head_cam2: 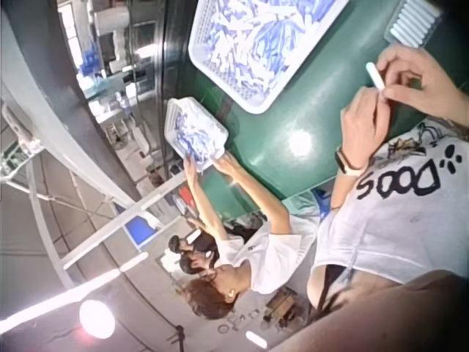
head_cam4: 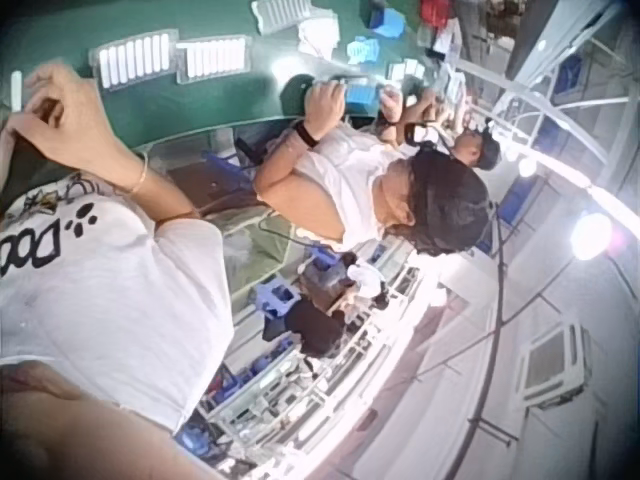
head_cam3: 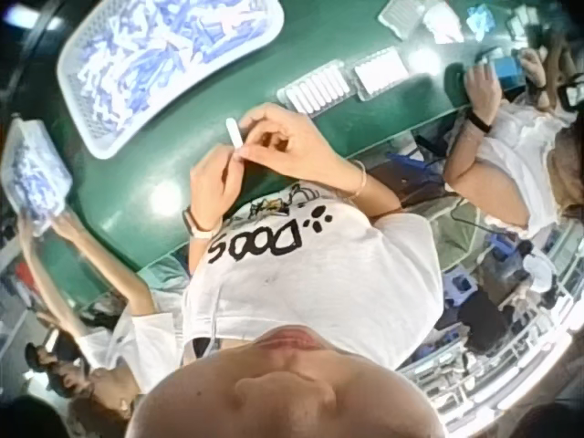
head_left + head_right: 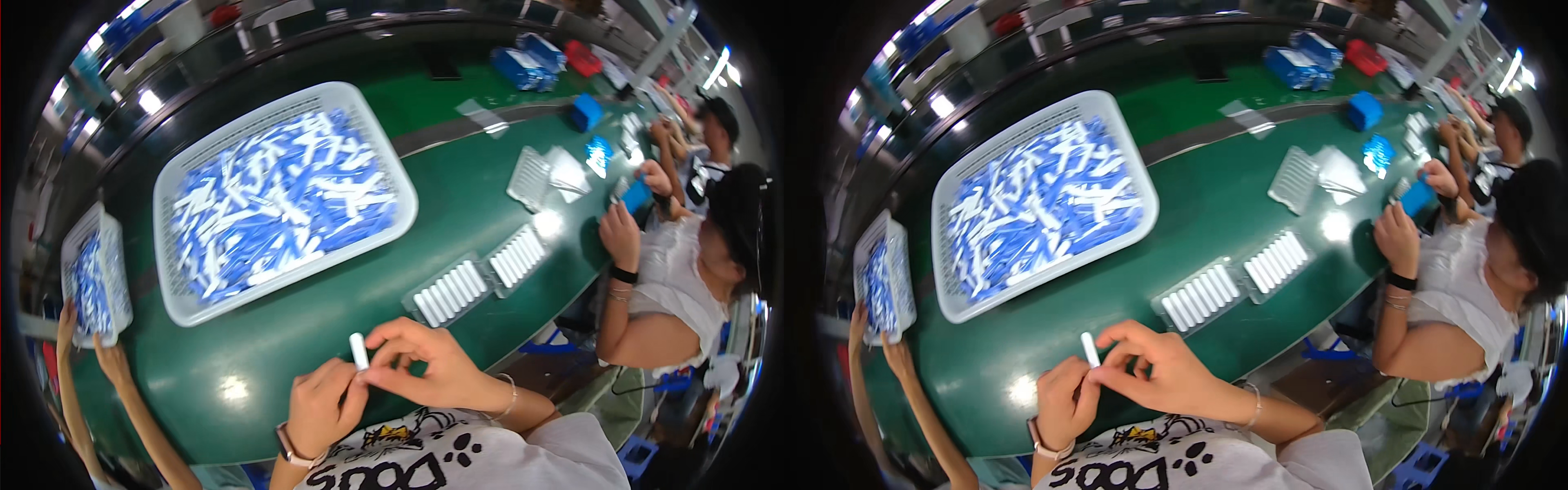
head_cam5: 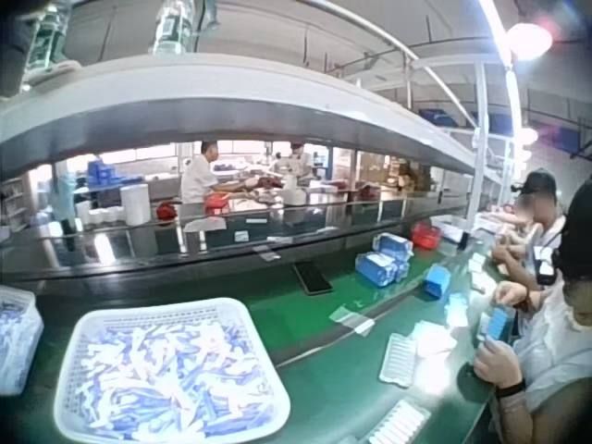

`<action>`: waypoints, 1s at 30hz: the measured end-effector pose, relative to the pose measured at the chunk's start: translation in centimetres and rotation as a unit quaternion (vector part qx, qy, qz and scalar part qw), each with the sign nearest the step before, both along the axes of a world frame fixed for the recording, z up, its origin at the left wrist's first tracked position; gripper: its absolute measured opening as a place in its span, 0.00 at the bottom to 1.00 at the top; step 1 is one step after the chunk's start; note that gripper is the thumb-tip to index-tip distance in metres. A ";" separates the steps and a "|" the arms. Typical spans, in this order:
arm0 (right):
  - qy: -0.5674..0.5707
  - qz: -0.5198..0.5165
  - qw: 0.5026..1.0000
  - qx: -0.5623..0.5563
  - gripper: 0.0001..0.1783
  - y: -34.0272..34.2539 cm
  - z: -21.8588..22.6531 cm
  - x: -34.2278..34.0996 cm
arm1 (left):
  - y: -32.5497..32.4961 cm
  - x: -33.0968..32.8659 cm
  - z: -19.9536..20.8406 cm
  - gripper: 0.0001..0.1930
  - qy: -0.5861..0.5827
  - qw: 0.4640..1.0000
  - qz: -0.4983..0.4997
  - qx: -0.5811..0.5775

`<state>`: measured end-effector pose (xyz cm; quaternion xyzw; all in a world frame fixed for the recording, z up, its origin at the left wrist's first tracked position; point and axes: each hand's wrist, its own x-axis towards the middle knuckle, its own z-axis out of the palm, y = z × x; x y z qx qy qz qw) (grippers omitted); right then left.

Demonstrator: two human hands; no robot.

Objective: The person removes protective film from strips by hand and places the strips into slots of plastic trays.

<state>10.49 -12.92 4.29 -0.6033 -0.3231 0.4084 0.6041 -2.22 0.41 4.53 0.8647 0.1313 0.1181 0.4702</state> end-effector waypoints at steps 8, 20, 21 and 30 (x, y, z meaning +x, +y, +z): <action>-0.185 0.068 0.980 -0.025 0.16 -0.3 0.1 1.9 | 1.9 -0.4 0.0 0.06 0.041 0.981 -0.134 0.131; -0.040 0.161 0.984 -0.065 0.06 0.0 0.6 1.8 | 3.5 -0.6 0.6 0.06 0.018 0.982 -0.179 0.048; -0.014 0.155 0.986 -0.060 0.06 0.0 0.8 1.8 | 3.6 -0.5 0.5 0.05 0.010 0.984 -0.176 0.029; 0.144 0.182 0.971 -0.063 0.08 0.2 0.6 2.0 | 3.7 -0.7 0.9 0.06 0.024 0.992 -0.117 -0.049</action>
